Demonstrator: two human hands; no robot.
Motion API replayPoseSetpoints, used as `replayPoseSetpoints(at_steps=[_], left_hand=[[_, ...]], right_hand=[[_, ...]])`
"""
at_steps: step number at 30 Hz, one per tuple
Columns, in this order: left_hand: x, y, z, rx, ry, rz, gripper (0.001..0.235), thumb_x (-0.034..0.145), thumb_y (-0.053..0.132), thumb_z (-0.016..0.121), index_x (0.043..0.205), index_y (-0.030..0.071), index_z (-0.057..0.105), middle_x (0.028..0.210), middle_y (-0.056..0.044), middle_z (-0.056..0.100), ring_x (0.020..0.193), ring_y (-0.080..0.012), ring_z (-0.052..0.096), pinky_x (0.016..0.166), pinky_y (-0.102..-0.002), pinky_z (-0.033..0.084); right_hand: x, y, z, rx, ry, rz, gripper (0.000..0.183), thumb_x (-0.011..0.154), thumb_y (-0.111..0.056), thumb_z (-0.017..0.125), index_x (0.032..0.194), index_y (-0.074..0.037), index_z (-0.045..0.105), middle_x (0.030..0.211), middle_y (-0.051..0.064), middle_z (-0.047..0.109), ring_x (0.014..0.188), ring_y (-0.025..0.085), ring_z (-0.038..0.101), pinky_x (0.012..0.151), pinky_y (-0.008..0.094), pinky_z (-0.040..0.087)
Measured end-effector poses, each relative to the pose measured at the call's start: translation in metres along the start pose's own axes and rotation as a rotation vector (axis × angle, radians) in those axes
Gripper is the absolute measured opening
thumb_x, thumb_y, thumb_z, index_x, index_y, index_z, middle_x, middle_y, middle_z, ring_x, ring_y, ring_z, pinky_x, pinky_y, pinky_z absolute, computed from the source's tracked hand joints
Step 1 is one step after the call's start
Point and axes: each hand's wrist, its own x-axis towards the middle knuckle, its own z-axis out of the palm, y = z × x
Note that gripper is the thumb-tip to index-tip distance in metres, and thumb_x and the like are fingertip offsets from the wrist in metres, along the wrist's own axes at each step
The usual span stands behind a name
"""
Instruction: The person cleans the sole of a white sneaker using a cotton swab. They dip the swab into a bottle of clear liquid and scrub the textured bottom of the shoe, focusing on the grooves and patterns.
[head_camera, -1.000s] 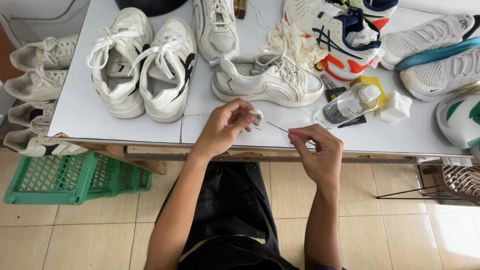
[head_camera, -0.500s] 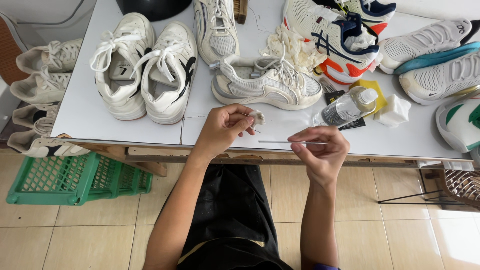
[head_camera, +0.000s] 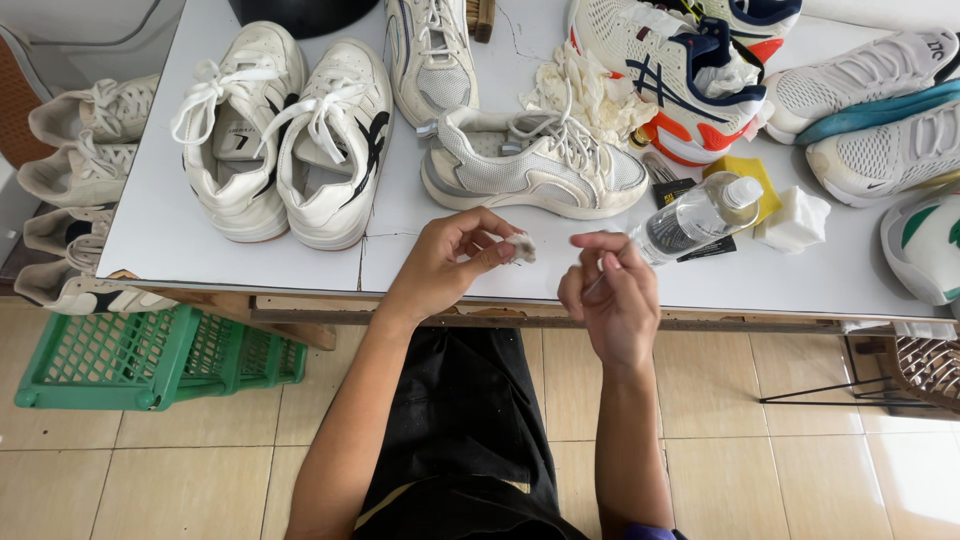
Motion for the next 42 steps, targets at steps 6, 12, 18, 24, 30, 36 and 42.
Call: replayPoseSetpoints(at_steps=[6,12,18,24,30,36,42], left_hand=[[0.001,-0.01,-0.001,0.025,-0.011,0.01,0.012,0.101,0.017,0.085,0.111,0.01,0.083,0.091,-0.01,0.082,0.081,-0.0157,0.074,0.076,-0.027,0.058],[-0.001,-0.001,-0.002,0.013,-0.012,0.009,0.012,0.098,0.018,0.087,0.107,0.01,0.084,0.087,-0.009,0.081,0.077,-0.0135,0.07,0.074,-0.026,0.057],[-0.007,0.01,0.001,-0.07,0.005,-0.034,0.02,0.101,0.026,0.086,0.102,0.007,0.088,0.085,-0.013,0.086,0.079,-0.0199,0.082,0.07,-0.028,0.061],[-0.005,0.007,-0.001,0.017,-0.038,0.003,0.027,0.091,0.022,0.093,0.109,0.003,0.086,0.089,-0.013,0.088,0.084,-0.016,0.081,0.079,-0.029,0.063],[-0.006,0.006,-0.003,0.045,-0.025,-0.037,0.024,0.09,0.012,0.09,0.11,0.002,0.086,0.088,-0.014,0.088,0.084,-0.0162,0.082,0.081,-0.028,0.064],[-0.004,0.001,-0.003,0.019,0.005,-0.043,0.028,0.089,0.015,0.09,0.112,0.0,0.085,0.089,-0.013,0.088,0.084,-0.0134,0.081,0.082,-0.026,0.063],[-0.006,0.003,-0.004,0.019,-0.002,-0.053,0.027,0.089,0.013,0.089,0.113,-0.001,0.086,0.09,-0.017,0.087,0.084,-0.0177,0.082,0.083,-0.029,0.065]], right_hand=[[0.003,0.008,0.02,-0.574,0.071,0.033,0.025,0.098,-0.004,0.08,0.118,0.01,0.078,0.066,-0.004,0.033,0.044,0.005,0.037,0.044,0.024,0.035],[0.004,0.015,0.022,-0.691,0.128,-0.102,0.019,0.089,-0.004,0.095,0.1,0.003,0.082,0.057,-0.004,0.031,0.044,0.007,0.04,0.046,0.024,0.037],[0.004,-0.003,0.042,-1.041,0.125,-0.461,0.015,0.09,0.003,0.09,0.098,-0.01,0.089,0.053,-0.001,0.037,0.045,0.012,0.039,0.048,0.027,0.04],[0.003,0.003,0.031,-1.209,0.011,-0.51,0.016,0.09,-0.002,0.091,0.099,-0.015,0.09,0.056,-0.002,0.042,0.045,0.014,0.043,0.048,0.028,0.045],[-0.003,-0.026,0.04,-1.088,-0.095,-0.094,0.026,0.106,-0.025,0.076,0.123,-0.006,0.077,0.071,0.011,0.058,0.052,0.024,0.05,0.058,0.04,0.051],[-0.005,-0.033,0.058,-1.175,-0.033,-0.291,0.02,0.108,-0.002,0.073,0.12,-0.01,0.088,0.082,0.008,0.072,0.065,0.021,0.065,0.065,0.033,0.055],[0.0,-0.02,0.055,-1.214,-0.012,-0.411,0.017,0.106,-0.001,0.077,0.112,-0.01,0.089,0.082,0.007,0.076,0.057,0.021,0.062,0.058,0.032,0.052]])
